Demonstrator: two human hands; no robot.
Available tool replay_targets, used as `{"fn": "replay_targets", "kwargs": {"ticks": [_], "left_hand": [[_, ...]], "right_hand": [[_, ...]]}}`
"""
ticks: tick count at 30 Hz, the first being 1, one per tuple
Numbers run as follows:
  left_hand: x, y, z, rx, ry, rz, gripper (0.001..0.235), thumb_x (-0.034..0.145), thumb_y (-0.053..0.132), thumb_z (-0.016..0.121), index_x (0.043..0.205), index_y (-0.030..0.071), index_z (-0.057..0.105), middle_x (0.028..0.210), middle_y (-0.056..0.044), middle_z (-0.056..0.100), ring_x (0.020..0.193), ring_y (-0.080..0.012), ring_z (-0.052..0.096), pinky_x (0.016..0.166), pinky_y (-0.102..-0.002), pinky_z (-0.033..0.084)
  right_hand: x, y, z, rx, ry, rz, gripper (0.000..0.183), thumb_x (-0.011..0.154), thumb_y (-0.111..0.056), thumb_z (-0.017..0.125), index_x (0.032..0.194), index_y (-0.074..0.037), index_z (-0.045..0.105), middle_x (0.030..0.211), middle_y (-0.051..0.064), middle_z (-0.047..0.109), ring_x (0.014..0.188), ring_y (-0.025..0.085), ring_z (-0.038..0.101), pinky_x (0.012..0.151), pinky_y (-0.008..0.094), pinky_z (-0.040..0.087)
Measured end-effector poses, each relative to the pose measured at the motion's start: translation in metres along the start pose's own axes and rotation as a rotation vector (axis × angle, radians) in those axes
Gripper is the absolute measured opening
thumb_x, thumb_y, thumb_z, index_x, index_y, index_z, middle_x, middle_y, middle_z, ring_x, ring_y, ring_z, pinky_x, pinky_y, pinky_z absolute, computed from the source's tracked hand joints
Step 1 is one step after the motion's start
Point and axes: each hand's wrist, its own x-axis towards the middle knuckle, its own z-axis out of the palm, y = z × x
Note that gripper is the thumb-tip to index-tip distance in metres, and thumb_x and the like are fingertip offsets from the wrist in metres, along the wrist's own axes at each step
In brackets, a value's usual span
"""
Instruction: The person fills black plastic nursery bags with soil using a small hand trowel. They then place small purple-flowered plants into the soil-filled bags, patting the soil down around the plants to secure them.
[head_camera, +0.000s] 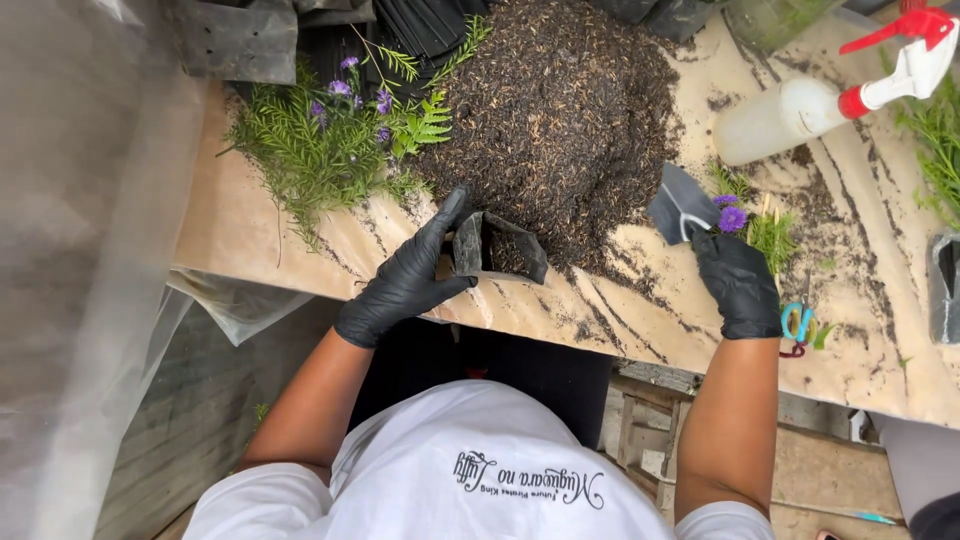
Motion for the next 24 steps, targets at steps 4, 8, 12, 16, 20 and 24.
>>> {"fn": "replay_targets", "kwargs": {"ticks": [4,8,12,16,20,24], "left_hand": [[0.0,-0.005,0.001,0.021,0.049,0.119,0.098,0.095,0.013,0.078,0.168,0.013,0.013,0.163,-0.02,0.039,0.146,-0.0461,0.041,0.118,-0.063,0.038],[-0.001,-0.012,0.003,0.014,0.063,0.138,0.095,0.097,0.019,0.078,0.168,0.013,0.014,0.166,-0.018,0.037,0.148,-0.0429,0.039,0.12,-0.059,0.037],[-0.001,-0.006,0.001,0.029,0.043,0.106,0.095,0.098,0.02,0.077,0.168,0.013,0.014,0.165,-0.019,0.036,0.148,-0.0437,0.039,0.121,-0.06,0.035],[-0.002,-0.001,0.0,-0.002,0.018,-0.017,0.107,0.089,0.005,0.079,0.167,0.015,0.007,0.171,-0.014,0.029,0.152,-0.0291,0.042,0.121,-0.038,0.036],[-0.001,-0.003,0.0,-0.017,0.005,0.014,0.107,0.089,0.001,0.078,0.166,0.011,0.006,0.175,-0.014,0.02,0.161,-0.0282,0.027,0.128,-0.039,0.026],[-0.001,0.001,-0.001,-0.032,-0.004,-0.001,0.109,0.087,-0.003,0.077,0.167,0.014,0.005,0.176,-0.011,0.014,0.162,-0.0272,0.023,0.128,-0.039,0.028]], "right_hand": [[-0.054,-0.054,-0.035,0.209,-0.055,-0.087,0.052,0.114,-0.038,0.044,0.11,0.006,0.073,0.103,0.031,0.074,0.108,0.052,0.066,0.094,0.055,0.052],[-0.049,-0.041,-0.015,0.254,-0.123,-0.135,0.048,0.112,-0.031,0.048,0.114,0.011,0.071,0.104,0.037,0.072,0.11,0.057,0.063,0.094,0.061,0.051],[-0.009,0.004,0.027,0.373,-0.194,-0.153,0.044,0.106,-0.035,0.055,0.107,0.004,0.076,0.095,0.034,0.073,0.104,0.058,0.065,0.092,0.055,0.05],[0.019,0.076,0.046,0.669,-0.299,-0.363,0.035,0.096,-0.009,0.06,0.13,-0.002,0.067,0.129,0.016,0.07,0.115,0.028,0.066,0.097,0.038,0.054],[0.014,0.093,0.025,0.666,-0.241,-0.371,0.042,0.092,-0.001,0.067,0.135,0.002,0.066,0.13,0.016,0.069,0.104,0.024,0.068,0.095,0.034,0.054],[-0.048,-0.026,-0.064,0.403,-0.299,0.024,0.046,0.104,-0.051,0.057,0.11,-0.008,0.074,0.081,0.013,0.065,0.066,0.027,0.054,0.06,0.04,0.043]]}}
